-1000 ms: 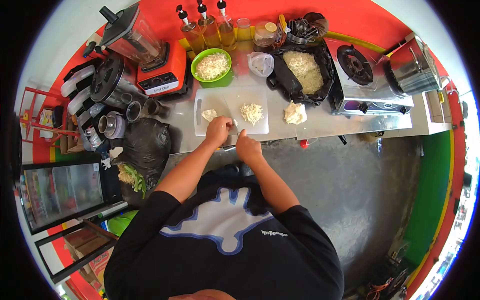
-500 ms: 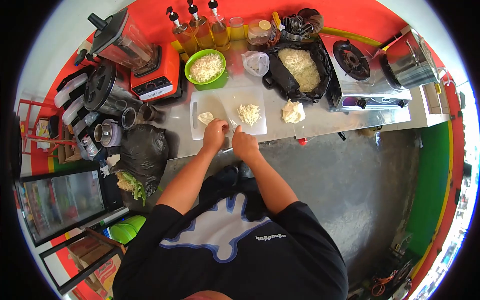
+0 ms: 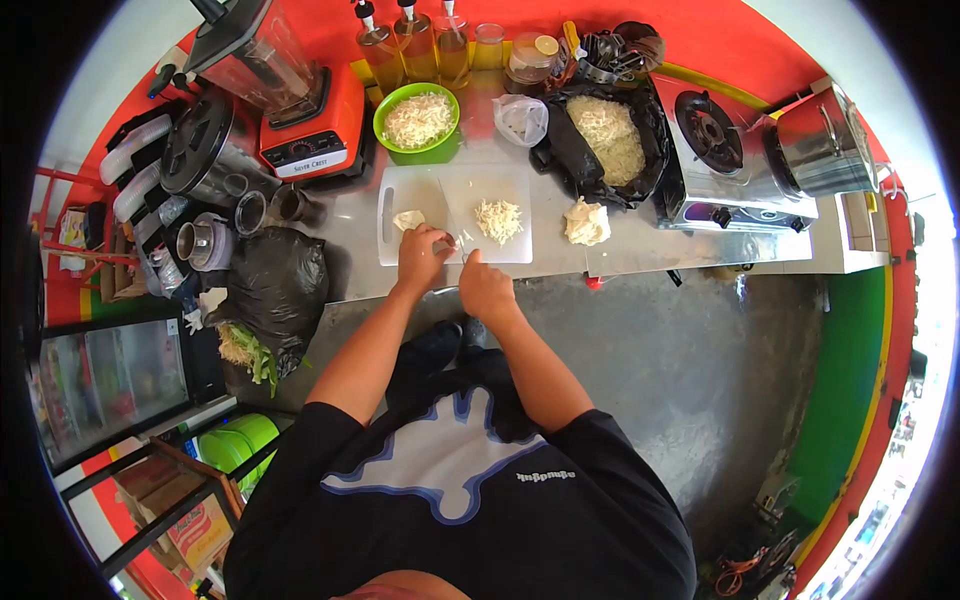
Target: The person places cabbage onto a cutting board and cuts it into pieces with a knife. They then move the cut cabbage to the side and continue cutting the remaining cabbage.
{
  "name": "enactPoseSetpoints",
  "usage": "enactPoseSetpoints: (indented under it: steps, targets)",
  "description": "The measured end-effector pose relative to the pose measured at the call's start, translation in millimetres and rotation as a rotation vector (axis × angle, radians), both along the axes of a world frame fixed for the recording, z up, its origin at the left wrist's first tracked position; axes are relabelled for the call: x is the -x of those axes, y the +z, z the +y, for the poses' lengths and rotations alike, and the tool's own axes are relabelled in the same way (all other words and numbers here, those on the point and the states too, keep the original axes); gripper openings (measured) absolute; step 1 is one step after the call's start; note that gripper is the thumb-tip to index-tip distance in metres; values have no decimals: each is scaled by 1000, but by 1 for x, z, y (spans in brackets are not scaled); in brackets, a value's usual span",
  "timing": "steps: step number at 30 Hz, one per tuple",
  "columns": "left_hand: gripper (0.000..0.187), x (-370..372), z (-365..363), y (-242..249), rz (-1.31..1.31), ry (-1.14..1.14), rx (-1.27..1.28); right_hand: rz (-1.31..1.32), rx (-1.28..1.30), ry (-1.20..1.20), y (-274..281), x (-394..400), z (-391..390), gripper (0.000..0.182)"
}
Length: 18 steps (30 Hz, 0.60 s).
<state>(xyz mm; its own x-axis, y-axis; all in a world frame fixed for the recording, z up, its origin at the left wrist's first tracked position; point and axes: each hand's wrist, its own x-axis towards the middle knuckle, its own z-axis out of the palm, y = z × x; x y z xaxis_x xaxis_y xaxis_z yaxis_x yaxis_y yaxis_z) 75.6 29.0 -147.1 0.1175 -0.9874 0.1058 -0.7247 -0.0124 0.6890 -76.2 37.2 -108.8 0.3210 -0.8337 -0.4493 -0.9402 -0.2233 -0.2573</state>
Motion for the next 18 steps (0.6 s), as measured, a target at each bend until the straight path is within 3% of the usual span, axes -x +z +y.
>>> enactPoseSetpoints:
  steps: [3, 5, 18]
  targets:
    - [14, 1, 1, -3, 34, 9, -18, 40, 2, -10, -3, 3, 19, 52]
    - [15, -3, -2, -5, 35, -5, -10, -44, -35, -68, -9, 0, 20, 42]
    - [11, -6, 5, -13, 122, 1, 60, -53, -14, -102, -6, -11, 19, 36]
